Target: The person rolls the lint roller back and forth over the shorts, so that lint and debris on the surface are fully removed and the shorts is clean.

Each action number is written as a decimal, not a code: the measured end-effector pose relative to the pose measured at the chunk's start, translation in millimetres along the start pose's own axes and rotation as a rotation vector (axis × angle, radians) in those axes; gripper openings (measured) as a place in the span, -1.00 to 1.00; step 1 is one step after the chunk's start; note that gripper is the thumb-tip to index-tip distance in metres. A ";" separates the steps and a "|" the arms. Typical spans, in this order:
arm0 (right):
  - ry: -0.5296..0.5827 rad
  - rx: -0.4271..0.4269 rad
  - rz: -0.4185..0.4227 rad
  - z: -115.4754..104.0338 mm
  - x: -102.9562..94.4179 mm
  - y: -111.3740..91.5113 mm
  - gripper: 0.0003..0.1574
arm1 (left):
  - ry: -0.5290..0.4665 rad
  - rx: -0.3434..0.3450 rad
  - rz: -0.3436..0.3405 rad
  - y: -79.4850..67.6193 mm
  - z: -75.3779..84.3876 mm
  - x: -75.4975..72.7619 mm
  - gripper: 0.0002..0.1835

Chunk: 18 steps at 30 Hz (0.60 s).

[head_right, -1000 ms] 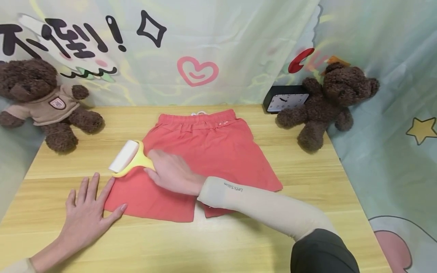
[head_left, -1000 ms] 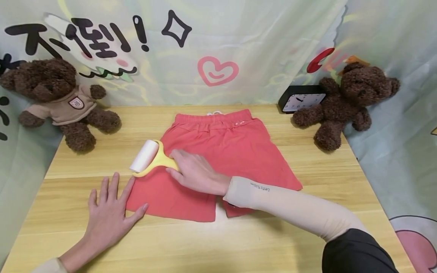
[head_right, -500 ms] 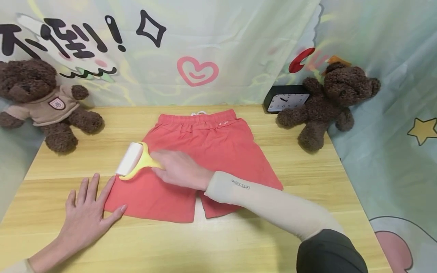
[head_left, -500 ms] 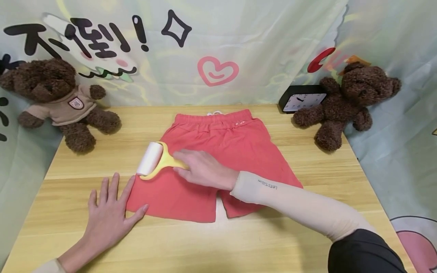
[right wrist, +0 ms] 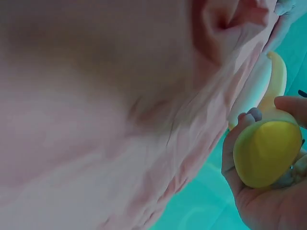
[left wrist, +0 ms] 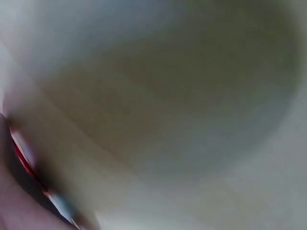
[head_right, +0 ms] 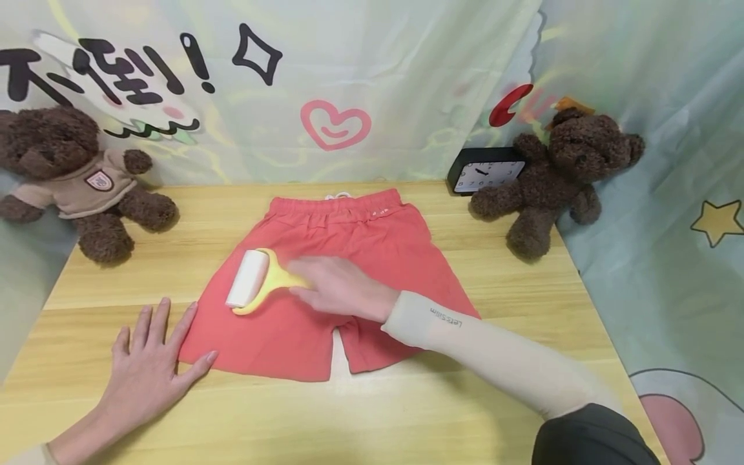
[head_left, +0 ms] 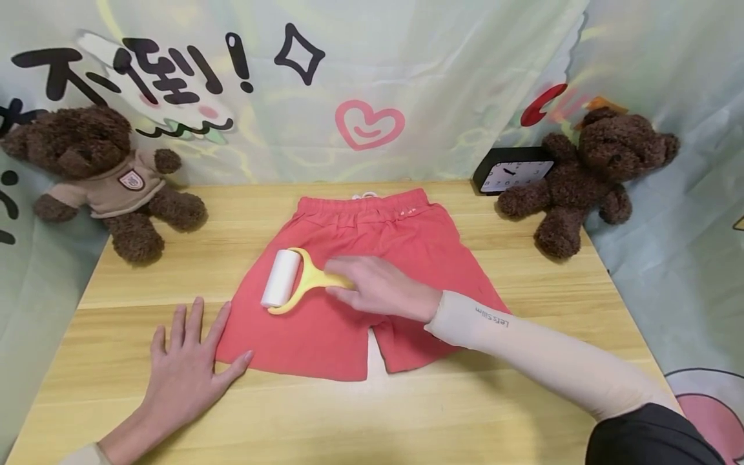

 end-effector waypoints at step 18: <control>-0.081 -0.059 -0.061 51.2 -49.3 -44.2 -0.54 | 0.034 0.006 -0.012 0.5 1.0 0.5 0.15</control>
Point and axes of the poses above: each hand's wrist, its own y-axis towards the middle knuckle, its own x-axis out of the palm, z = x × y, the point moved 7 cm from there along y, towards the middle knuckle, and after that the axes turned 14 degrees about z, right-handed, at the moved point
